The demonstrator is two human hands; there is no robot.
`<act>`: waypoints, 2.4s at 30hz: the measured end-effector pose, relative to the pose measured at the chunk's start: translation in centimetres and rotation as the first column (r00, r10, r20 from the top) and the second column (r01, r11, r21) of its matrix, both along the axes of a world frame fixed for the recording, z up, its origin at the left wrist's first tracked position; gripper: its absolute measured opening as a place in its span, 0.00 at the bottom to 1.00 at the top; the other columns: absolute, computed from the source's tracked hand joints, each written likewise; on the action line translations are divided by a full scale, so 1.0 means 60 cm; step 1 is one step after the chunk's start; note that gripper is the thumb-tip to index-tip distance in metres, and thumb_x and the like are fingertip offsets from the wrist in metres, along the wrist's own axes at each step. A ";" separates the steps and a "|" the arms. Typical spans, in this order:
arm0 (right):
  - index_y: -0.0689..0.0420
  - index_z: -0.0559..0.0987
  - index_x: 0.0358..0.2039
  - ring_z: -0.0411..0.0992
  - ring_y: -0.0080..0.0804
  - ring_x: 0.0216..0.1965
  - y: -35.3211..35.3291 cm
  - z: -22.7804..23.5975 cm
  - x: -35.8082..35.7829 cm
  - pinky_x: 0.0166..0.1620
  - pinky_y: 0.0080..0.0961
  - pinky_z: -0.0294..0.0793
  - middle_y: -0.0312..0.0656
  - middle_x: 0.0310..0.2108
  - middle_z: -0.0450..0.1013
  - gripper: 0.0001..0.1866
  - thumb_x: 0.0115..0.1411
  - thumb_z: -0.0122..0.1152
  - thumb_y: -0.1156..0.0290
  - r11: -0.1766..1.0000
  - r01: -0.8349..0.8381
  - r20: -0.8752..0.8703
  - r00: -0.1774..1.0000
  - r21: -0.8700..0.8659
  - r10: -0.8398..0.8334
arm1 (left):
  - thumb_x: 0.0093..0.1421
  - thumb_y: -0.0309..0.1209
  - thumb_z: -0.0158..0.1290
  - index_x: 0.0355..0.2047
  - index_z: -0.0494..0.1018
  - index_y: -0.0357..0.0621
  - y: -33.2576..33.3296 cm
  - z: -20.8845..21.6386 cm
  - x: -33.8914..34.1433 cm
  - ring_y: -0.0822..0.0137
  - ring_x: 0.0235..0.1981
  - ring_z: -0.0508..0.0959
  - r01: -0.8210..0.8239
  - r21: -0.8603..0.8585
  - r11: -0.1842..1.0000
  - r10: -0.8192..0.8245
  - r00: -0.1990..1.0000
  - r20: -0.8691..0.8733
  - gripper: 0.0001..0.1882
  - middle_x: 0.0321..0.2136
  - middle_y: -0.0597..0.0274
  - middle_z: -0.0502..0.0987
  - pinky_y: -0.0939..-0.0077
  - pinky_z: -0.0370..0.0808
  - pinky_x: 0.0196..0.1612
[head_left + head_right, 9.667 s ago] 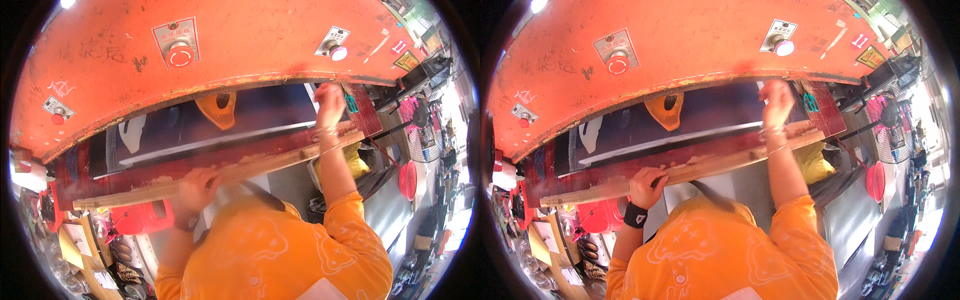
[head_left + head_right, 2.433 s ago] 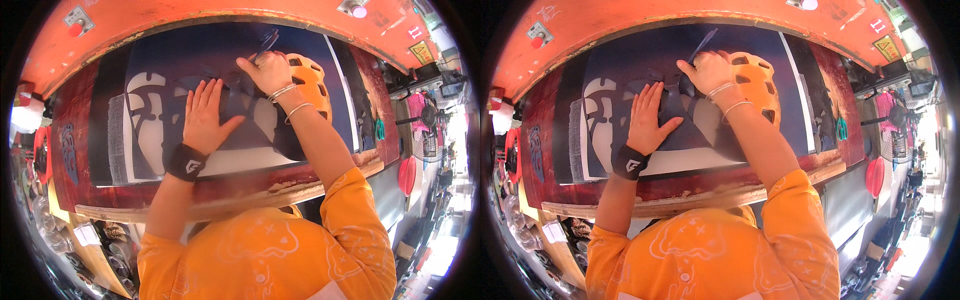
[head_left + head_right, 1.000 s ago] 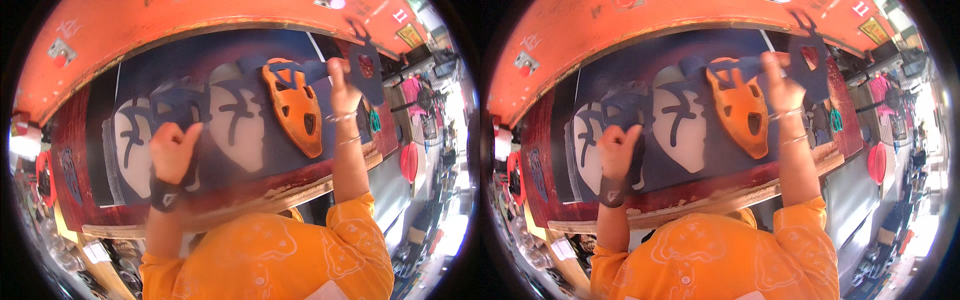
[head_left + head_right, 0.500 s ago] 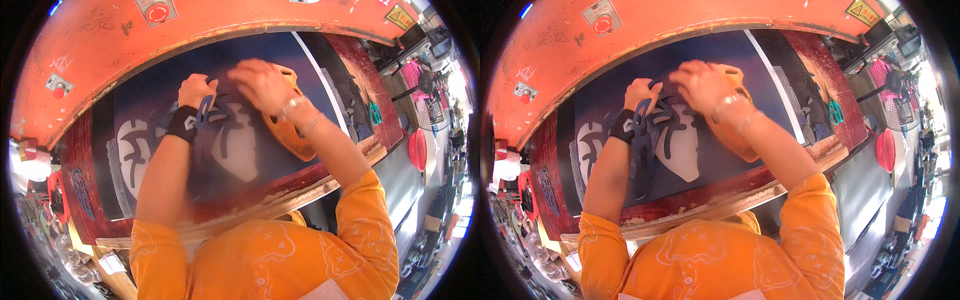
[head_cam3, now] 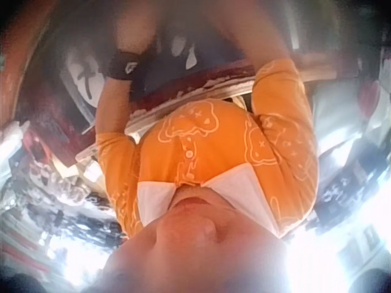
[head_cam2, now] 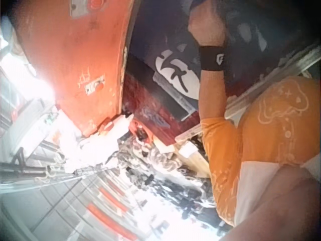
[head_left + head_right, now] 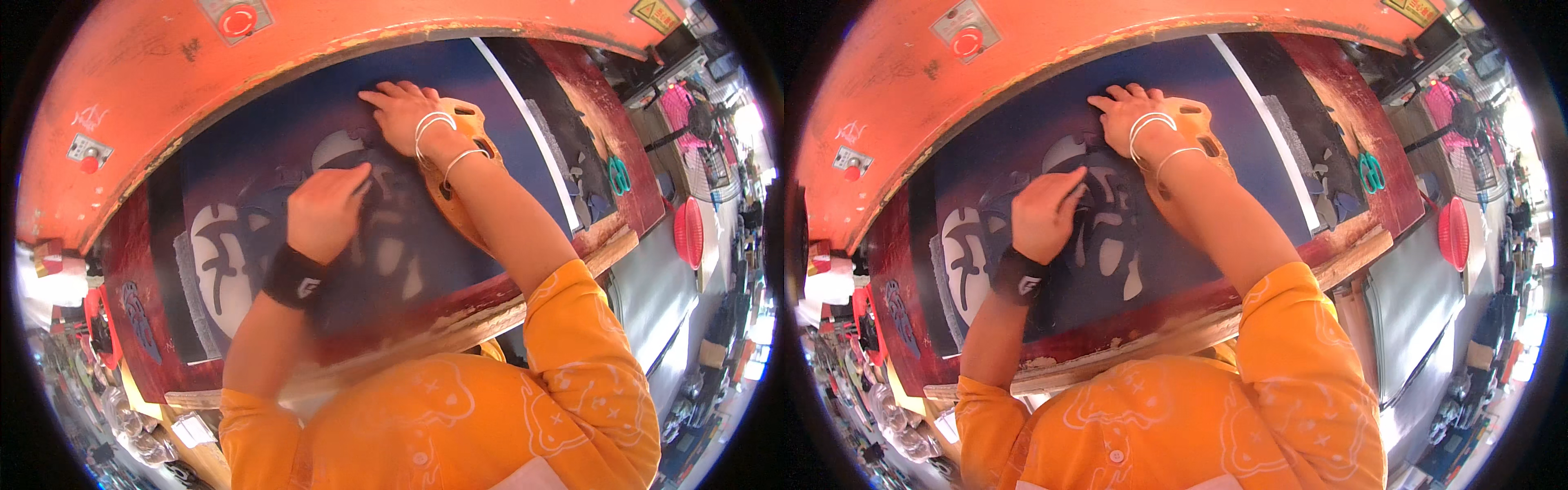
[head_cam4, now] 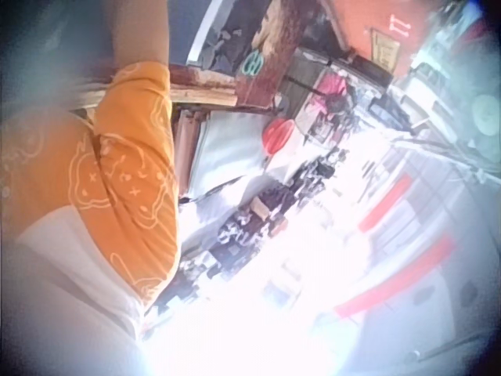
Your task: The person uses green-handled scissors to cut a dark mask shape from a sheet of material on a workbench. They trim edges, remove excess pieces, and handle a second orange mask-shaped piece. The person also briefly moves a clipboard and papers on the table.
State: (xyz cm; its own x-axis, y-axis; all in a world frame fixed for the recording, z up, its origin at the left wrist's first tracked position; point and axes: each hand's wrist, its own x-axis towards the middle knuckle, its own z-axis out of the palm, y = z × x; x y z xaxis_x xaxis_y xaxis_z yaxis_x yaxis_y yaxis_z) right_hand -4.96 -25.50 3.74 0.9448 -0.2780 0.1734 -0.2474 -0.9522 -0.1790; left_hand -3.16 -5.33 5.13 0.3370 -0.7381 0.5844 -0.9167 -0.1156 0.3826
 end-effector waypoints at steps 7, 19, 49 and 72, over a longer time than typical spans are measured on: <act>0.45 0.81 0.39 0.73 0.38 0.44 -0.023 -0.002 -0.008 0.52 0.33 0.67 0.41 0.35 0.77 0.13 0.56 0.51 0.67 0.896 -0.070 0.237 0.971 0.438 -0.039 | 0.51 0.26 0.56 0.48 0.71 0.48 -0.041 0.007 0.073 0.53 0.39 0.76 -0.399 0.217 0.891 0.400 0.916 0.045 0.21 0.39 0.54 0.74 0.62 0.74 0.42; 0.48 0.81 0.35 0.76 0.41 0.35 -0.015 0.015 -0.014 0.45 0.34 0.73 0.42 0.31 0.78 0.12 0.56 0.50 0.68 0.954 -0.026 0.199 0.979 0.299 -0.035 | 0.46 0.28 0.58 0.47 0.69 0.48 -0.100 0.053 0.086 0.49 0.35 0.77 -0.122 0.689 0.715 -0.032 0.978 0.206 0.24 0.32 0.53 0.75 0.59 0.75 0.38; 0.53 0.81 0.28 0.69 0.30 0.40 0.061 0.019 -0.073 0.45 0.29 0.63 0.35 0.32 0.73 0.07 0.51 0.55 0.68 0.878 -0.306 -0.052 0.950 -0.369 0.309 | 0.52 0.34 0.54 0.30 0.79 0.46 -0.125 0.045 0.176 0.54 0.34 0.76 0.215 0.618 0.756 -0.261 0.965 -0.017 0.09 0.28 0.57 0.76 0.62 0.73 0.36; 0.49 0.81 0.28 0.71 0.31 0.40 0.028 0.004 -0.094 0.44 0.33 0.63 0.36 0.29 0.72 0.09 0.43 0.59 0.71 0.888 -0.452 0.204 0.880 0.084 0.429 | 0.50 0.33 0.56 0.24 0.79 0.48 -0.125 -0.045 0.099 0.58 0.28 0.75 0.013 0.132 0.991 0.020 0.969 -0.247 0.05 0.22 0.63 0.74 0.68 0.71 0.29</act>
State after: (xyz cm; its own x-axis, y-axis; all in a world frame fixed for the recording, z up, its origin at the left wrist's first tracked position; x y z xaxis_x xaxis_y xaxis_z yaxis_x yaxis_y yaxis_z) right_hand -10.59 -23.83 3.98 0.9321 0.1292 0.3382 0.2385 -0.9220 -0.3050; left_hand 2.78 -12.84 2.45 0.4614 -0.8014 0.3806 -0.7950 -0.1831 0.5783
